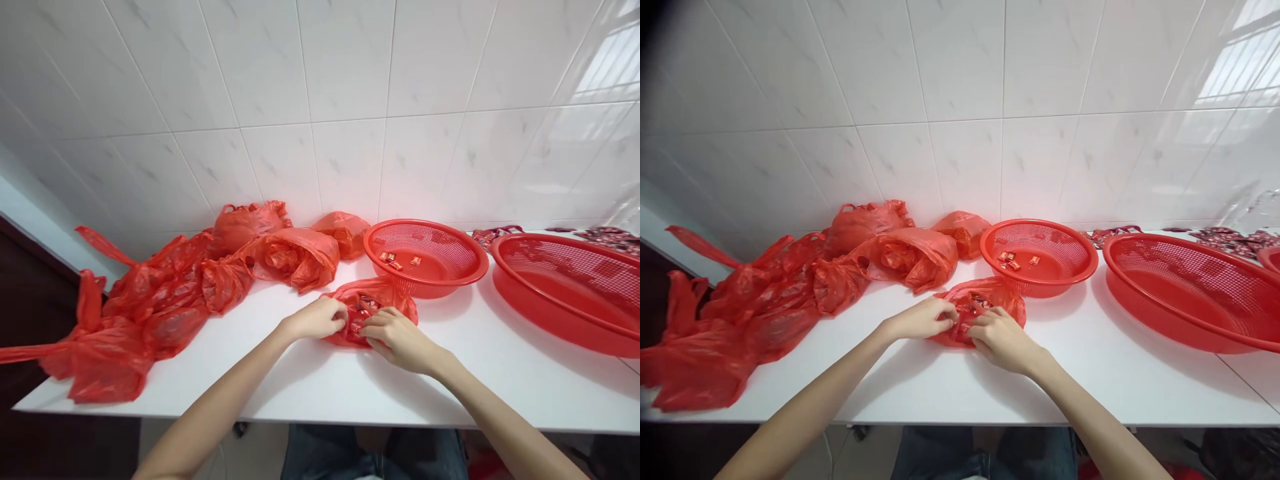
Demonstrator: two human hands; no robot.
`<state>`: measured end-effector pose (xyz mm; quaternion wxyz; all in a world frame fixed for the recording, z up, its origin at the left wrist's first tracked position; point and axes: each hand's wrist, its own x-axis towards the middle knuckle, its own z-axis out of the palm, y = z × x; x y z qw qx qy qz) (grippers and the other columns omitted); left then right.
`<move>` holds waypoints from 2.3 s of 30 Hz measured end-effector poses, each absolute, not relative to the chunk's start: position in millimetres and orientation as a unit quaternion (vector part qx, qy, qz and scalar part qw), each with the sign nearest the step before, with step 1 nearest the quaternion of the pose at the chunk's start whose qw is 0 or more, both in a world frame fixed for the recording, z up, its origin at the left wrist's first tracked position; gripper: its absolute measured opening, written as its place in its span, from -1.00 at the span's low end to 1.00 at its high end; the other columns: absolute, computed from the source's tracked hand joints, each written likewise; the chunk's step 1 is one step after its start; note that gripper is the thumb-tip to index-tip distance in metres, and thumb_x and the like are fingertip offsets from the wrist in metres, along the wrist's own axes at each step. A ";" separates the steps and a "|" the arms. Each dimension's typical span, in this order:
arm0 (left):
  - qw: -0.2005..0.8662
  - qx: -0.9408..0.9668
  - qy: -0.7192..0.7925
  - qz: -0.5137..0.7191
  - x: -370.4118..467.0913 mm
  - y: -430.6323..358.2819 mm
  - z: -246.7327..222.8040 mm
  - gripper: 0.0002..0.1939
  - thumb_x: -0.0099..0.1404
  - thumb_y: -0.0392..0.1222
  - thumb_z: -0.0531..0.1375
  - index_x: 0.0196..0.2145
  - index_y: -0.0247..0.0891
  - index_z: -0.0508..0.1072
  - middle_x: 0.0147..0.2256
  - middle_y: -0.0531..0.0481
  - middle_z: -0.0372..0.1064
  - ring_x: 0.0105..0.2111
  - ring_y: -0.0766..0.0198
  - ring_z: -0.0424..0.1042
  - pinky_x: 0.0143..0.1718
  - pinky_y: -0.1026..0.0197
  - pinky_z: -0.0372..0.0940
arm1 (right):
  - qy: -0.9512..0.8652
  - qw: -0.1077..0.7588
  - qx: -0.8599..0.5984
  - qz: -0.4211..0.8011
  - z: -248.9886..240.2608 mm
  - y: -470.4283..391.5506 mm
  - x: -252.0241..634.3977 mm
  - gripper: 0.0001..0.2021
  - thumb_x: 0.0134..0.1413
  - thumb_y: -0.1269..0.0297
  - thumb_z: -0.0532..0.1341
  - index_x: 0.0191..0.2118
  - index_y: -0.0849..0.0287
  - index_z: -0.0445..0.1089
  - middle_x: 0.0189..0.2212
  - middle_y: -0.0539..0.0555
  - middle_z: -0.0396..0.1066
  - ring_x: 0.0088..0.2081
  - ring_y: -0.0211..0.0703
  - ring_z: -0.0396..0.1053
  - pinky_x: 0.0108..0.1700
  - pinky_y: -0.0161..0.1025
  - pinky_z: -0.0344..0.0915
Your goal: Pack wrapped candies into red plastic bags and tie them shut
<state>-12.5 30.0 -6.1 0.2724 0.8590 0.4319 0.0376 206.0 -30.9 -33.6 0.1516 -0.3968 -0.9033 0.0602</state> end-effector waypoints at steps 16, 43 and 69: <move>0.195 0.898 0.395 0.014 18.5 9.6 -10.9 -0.74 0.32 -0.22 0.07 -0.50 -0.23 0.45 -0.40 -0.09 0.47 -0.32 0.08 0.46 -0.20 0.10 0.27 | -0.812 0.142 -0.562 0.061 -53.0 -31.0 233.8 -0.27 0.10 0.42 0.20 0.40 0.26 0.05 0.24 0.41 0.32 0.19 0.27 0.37 0.09 0.10 0.37; 0.115 0.806 0.577 0.066 14.9 45.7 -27.9 -0.66 0.31 -0.12 0.22 0.01 -0.27 0.47 -0.01 -0.25 0.52 0.02 -0.10 0.51 -0.05 0.07 0.37 | -0.790 0.221 -0.565 0.087 -56.8 -33.5 228.3 -0.40 0.21 0.35 0.12 0.36 0.24 0.17 0.28 0.32 0.30 0.26 0.19 0.32 0.17 0.11 0.35; 0.030 0.849 0.414 0.326 -3.6 39.2 -35.8 -0.73 0.29 -0.35 0.14 -0.14 -0.21 0.58 -0.03 -0.15 0.46 0.00 0.05 0.47 0.08 -0.02 0.38 | -0.731 0.437 -0.520 0.063 -67.2 -31.3 238.0 -0.57 0.27 0.23 0.10 0.23 0.11 0.28 0.16 0.24 0.45 0.14 0.10 0.45 0.10 0.06 0.39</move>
